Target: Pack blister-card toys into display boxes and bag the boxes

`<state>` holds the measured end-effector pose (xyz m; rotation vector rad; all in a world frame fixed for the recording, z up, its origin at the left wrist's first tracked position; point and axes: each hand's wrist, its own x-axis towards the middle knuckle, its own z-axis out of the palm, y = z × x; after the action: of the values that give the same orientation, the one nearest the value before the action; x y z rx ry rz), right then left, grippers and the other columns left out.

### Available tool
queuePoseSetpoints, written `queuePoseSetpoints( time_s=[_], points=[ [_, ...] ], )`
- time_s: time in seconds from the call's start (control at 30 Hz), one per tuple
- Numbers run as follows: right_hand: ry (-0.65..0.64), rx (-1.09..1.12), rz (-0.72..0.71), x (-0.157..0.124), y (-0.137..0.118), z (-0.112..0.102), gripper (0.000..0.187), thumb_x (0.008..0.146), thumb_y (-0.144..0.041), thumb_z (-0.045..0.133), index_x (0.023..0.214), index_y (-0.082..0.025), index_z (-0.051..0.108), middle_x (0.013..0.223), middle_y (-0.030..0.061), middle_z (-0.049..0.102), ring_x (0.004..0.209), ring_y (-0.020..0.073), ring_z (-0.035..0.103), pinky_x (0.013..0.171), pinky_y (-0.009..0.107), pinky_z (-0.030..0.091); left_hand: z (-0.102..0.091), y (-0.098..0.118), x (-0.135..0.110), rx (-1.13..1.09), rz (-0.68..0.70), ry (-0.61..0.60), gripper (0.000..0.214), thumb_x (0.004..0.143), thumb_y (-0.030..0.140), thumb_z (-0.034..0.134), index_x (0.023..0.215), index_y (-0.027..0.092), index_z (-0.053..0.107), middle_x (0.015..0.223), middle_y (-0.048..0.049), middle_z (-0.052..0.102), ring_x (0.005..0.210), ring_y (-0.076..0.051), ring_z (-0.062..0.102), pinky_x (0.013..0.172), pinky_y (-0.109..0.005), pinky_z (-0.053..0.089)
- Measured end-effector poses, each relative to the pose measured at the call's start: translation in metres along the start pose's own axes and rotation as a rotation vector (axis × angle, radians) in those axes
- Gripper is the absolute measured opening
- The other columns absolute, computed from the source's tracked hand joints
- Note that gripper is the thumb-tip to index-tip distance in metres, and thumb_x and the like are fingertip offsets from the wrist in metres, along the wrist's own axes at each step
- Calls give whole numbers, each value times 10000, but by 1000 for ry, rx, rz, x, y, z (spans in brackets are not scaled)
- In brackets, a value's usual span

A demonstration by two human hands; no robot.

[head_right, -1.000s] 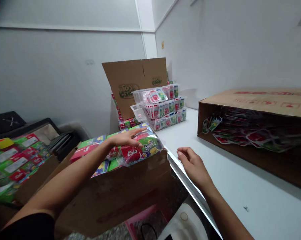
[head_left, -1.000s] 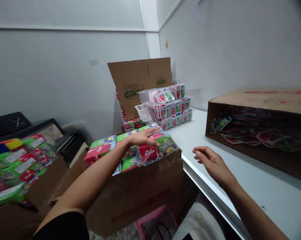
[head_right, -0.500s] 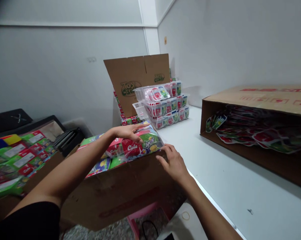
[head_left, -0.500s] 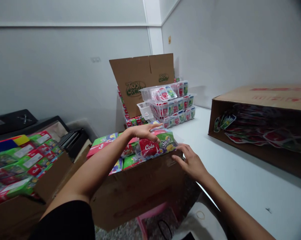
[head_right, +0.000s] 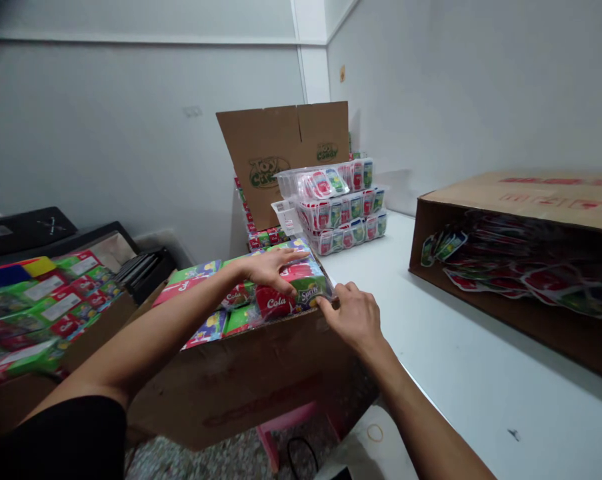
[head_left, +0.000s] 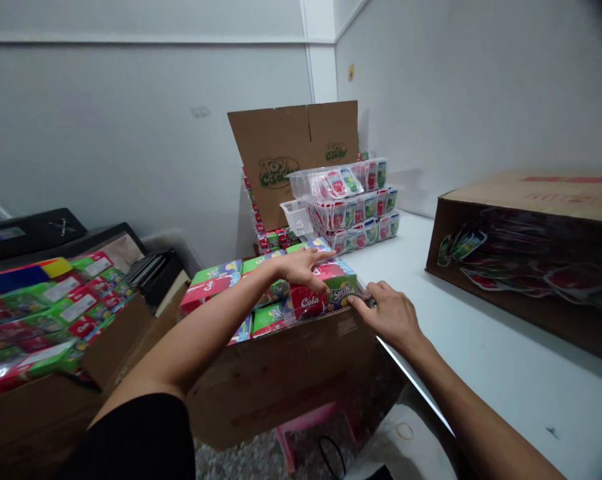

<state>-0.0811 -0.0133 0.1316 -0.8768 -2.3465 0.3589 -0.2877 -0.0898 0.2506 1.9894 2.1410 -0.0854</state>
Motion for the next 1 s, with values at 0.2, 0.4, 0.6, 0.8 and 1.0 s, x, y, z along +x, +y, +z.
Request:
queuePoseSetpoints(
  time_s=[0.2, 0.4, 0.6, 0.8, 1.0],
  points=[
    [93, 233, -38, -12, 11, 8, 394, 865, -468, 552, 1134, -180, 534, 943, 77, 690, 841, 257, 656, 738, 356, 467, 51, 12, -17, -104, -16, 183, 1011, 766, 762, 479, 1534, 210, 121, 1618, -145, 74, 1480, -368, 43, 1176, -538, 103],
    [18, 525, 136, -17, 20, 20, 693, 822, -537, 566, 1376, -168, 374, 1183, 137, 640, 877, 234, 688, 748, 358, 537, 66, 10, -52, -328, -409, 456, 873, 799, 727, 454, 1416, 113, 383, 1433, -199, 482, 1349, -389, 406, 1072, -480, 363],
    [-74, 412, 98, -16, 22, 15, 490, 861, -507, 517, 1237, -197, 563, 1168, 113, 665, 1041, 276, 650, 891, 428, 512, 66, 21, -52, -353, -491, 313, 823, 808, 716, 431, 1309, 64, 468, 1258, -230, 616, 1175, -392, 571, 935, -428, 459],
    [-56, 179, -301, 8, 11, 7, 510, 968, -403, 365, 1416, -174, 449, 1474, 140, 444, 1373, 277, 386, 1104, 497, 331, 63, 25, -40, -192, -479, 302, 732, 808, 740, 378, 1133, 109, 559, 1093, -193, 691, 991, -351, 657, 781, -373, 494],
    [-144, 146, -273, 11, 7, 10, 528, 989, -413, 330, 1436, -147, 420, 1505, 169, 384, 1396, 270, 351, 1096, 496, 335, 60, 30, -45, -62, -486, 285, 690, 889, 628, 320, 1227, 52, 496, 1085, -267, 683, 1019, -403, 654, 830, -457, 488]
  ],
)
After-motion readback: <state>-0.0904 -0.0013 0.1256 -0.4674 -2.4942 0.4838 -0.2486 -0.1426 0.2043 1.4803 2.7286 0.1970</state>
